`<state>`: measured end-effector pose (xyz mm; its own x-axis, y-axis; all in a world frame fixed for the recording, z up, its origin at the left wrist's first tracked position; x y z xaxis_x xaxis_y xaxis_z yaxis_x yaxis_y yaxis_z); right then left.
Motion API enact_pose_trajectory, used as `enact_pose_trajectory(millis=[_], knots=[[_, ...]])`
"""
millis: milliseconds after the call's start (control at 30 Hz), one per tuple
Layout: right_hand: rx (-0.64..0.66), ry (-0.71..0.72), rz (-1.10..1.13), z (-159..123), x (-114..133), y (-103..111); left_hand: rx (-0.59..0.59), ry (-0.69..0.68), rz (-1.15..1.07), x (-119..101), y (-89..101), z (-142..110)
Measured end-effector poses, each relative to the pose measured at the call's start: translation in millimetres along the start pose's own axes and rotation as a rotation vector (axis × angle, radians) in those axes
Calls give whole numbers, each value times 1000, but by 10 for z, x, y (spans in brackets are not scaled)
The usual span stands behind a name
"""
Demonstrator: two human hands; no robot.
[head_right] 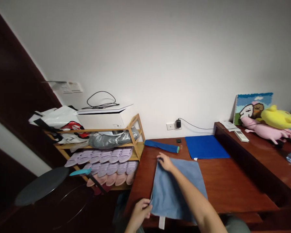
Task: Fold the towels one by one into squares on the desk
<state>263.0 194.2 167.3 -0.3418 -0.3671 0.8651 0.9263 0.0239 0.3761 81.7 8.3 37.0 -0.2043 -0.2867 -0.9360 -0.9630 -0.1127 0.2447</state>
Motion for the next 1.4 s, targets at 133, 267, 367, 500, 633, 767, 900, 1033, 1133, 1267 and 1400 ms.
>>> enact_pose_trajectory(millis=[133, 267, 367, 500, 633, 767, 900, 1033, 1133, 1267, 1400], knots=[[182, 43, -72, -731, -329, -394, -52, 12, 264, 357, 280, -34], [73, -15, -363, -1255, -977, 289, -56, -38, 595, 341, 481, -91], [-20, -135, -618, -1452, -1465, 884, -83, -96, 798, 135, 462, -41], [44, -251, -801, -1560, -1832, 1041, -160, -435, 796, -484, -36, 211], [96, -285, -859, -1602, -1910, 931, -74, -752, 882, -796, -763, 571], [97, -308, -873, -1539, -1894, 996, -39, -737, 1071, -492, -946, 900], [69, -308, -865, -1273, -1763, 1037, -121, -667, 1128, -191, -735, 955], [129, -277, -826, -1004, -1668, 854, -121, -642, 1131, -131, -623, 903], [143, -300, -813, -950, -1727, 758, -155, -651, 1116, -260, -640, 935], [118, -296, -835, -971, -1805, 732, -135, -732, 1090, -554, -1035, 1057], [114, -306, -876, -979, -1841, 742, 65, -803, 1063, -683, -1745, 1202]])
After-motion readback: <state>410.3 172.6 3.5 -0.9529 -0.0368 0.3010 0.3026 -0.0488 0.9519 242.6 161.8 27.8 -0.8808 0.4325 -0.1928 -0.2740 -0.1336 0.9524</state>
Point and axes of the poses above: each hand's wrist, its own z-axis towards the middle knuckle, its own y-axis out of the back of the hand, x = y × z, the point moved 8 cm from there along z, towards the middle knuckle, and after that the axes turned 2 degrees about -x, right-handed, at the moved point
